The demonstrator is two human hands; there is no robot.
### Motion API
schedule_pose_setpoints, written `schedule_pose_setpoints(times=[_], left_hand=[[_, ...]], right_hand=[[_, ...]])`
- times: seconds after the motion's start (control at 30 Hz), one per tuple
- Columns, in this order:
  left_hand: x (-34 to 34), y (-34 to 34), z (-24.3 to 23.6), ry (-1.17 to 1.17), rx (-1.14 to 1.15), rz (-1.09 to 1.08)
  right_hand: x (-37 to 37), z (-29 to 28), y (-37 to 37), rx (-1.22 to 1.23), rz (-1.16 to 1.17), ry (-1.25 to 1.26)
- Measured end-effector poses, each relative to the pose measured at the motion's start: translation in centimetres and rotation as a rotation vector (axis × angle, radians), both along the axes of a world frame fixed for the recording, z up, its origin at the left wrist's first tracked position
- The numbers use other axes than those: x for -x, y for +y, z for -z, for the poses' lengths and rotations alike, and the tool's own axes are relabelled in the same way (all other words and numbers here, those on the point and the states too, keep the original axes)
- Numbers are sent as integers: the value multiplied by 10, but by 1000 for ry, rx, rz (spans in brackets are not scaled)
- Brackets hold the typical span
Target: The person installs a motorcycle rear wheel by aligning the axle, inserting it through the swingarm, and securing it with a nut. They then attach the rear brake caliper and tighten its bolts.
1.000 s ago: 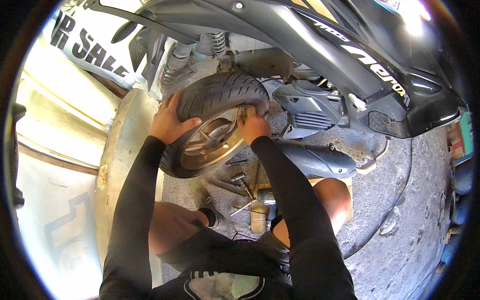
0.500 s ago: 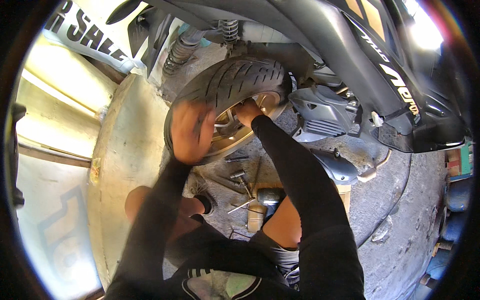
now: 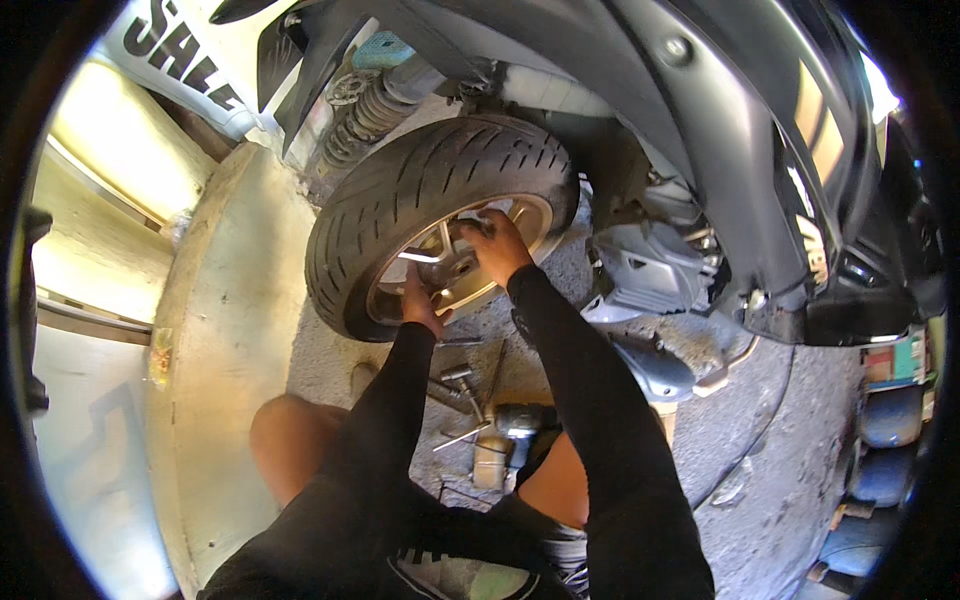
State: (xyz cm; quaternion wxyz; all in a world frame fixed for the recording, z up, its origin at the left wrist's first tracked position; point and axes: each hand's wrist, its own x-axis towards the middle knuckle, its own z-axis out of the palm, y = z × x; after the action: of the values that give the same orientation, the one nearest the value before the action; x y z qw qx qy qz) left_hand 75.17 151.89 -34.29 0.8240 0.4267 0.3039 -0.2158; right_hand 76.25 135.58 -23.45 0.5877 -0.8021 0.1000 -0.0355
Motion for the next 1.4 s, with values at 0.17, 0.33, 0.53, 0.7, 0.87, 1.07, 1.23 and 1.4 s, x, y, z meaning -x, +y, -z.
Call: schedule_pose_setpoints(times=[0.17, 0.33, 0.53, 0.7, 0.87, 1.07, 1.23, 1.4], left_hand=[[-11, -2, 20, 18, 46, -97], [-20, -8, 57, -51, 2, -281], [-37, -21, 71, -94, 171, -612], [-43, -20, 81, -51, 324, -788], [-25, -5, 80, -53, 439, -890], [-3, 30, 62, 56, 431, -920], [14, 55, 46, 98, 438, -830], [32, 62, 31, 70, 523, -773]], right_hand=[[-15, 34, -25, -238, 254, 261], [-43, 59, -40, -481, 380, 247], [-55, 90, -52, -836, 301, 211], [-45, 104, -61, -736, 154, 287], [-24, 90, -30, -829, 91, 132], [0, 46, 24, -716, -20, 255], [27, 12, 74, -607, -1, 304], [66, -17, 104, -475, 67, 309]])
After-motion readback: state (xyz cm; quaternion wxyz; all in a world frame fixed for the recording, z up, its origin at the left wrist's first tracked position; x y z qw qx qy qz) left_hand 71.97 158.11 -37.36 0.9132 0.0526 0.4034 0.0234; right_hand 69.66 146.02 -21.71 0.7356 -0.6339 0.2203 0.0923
